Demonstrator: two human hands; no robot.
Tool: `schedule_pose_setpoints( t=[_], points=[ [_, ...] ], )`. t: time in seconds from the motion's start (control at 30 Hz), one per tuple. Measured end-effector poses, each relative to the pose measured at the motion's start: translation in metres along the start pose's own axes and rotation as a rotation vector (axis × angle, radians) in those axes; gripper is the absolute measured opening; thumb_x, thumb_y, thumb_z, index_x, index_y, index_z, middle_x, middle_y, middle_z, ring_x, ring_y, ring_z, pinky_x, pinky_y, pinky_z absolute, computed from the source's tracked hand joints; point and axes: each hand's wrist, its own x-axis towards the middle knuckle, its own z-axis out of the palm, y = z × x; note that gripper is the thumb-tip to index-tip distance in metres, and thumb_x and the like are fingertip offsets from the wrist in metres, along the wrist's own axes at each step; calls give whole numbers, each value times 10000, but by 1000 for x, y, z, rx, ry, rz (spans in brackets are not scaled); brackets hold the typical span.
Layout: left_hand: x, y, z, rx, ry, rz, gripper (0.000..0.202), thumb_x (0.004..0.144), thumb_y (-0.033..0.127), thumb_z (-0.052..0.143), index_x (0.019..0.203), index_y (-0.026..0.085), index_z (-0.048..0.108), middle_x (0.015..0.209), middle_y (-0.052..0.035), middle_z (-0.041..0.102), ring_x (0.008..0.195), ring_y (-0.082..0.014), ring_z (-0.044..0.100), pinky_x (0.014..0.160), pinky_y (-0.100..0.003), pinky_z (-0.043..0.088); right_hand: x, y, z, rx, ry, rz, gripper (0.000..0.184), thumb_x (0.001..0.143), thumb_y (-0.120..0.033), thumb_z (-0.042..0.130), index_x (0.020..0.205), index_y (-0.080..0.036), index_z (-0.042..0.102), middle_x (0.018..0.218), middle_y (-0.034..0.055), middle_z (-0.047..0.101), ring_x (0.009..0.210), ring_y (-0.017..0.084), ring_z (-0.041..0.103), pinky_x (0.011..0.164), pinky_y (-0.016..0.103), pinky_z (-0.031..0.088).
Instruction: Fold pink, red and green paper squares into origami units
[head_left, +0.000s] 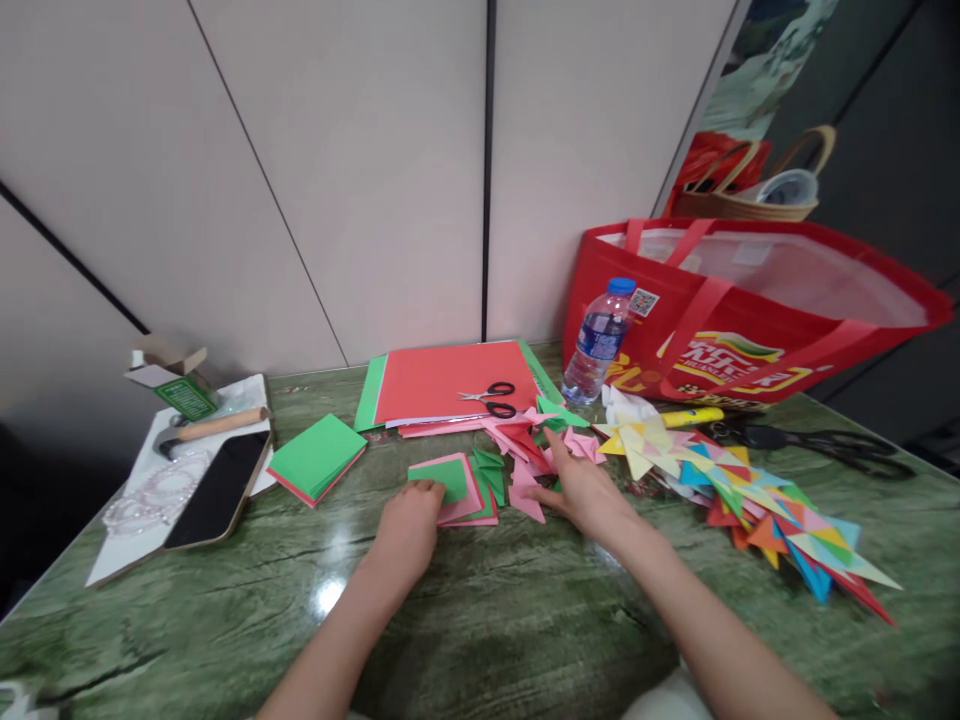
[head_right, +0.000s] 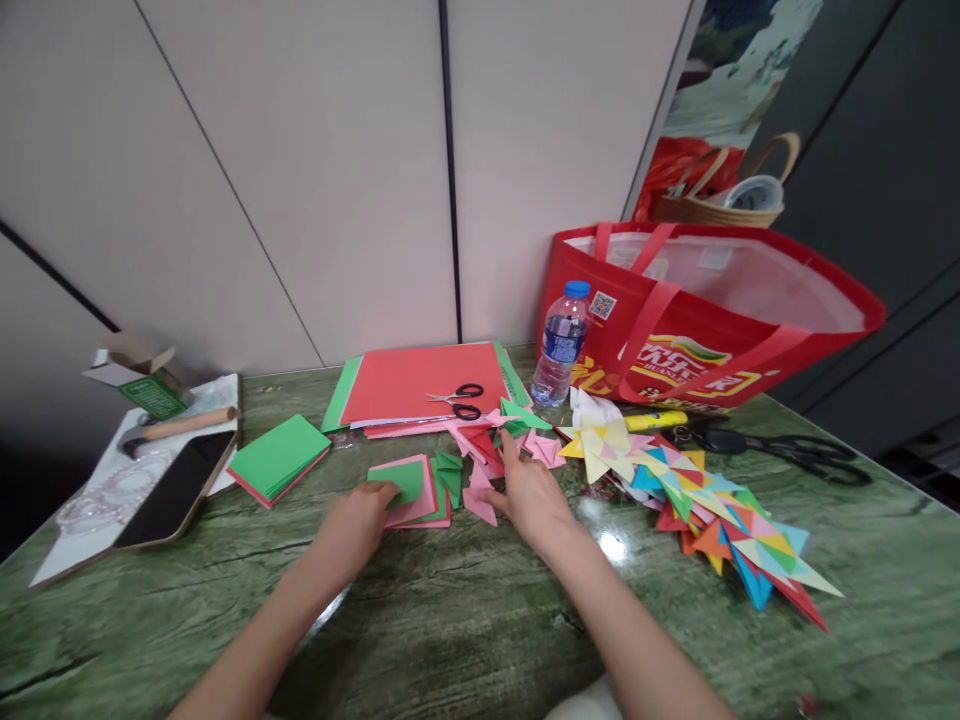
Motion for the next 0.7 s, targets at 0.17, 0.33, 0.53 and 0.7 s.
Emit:
schedule_pose_setpoints(
  t=[0.17,0.33,0.53,0.7],
  points=[
    [0,2,-4,-50,104,-77,265,758,18,395,863,151,600,949,-114,624,918,-214,569,754,-309,435,4,14,-8,-39,214,115,303,806,-280,475,1066,-139,538,778,104,638,763,236,595,639,288,406],
    [3,-1,3,-78,329,-124,322,792,30,385,1032,113,584,1147,-154,554,1055,-216,516,886,-335,408,7,39,-10,-192,354,319,271,787,-122,408,969,-168,603,1078,156,516,1053,311,417,757,402,398],
    [7,-6,13,-127,532,-62,291,810,63,391,996,108,610,1083,-146,600,1008,-218,557,883,-349,439,19,69,7,-241,222,533,425,789,-103,359,1191,-202,453,1264,156,365,1158,390,281,753,556,355],
    [5,-5,11,-180,543,-31,292,804,56,394,1000,107,605,1069,-135,611,1017,-213,551,895,-346,435,19,80,0,-232,186,575,370,798,-116,331,1103,-164,536,1081,181,509,1019,347,451,699,466,410]
  ],
)
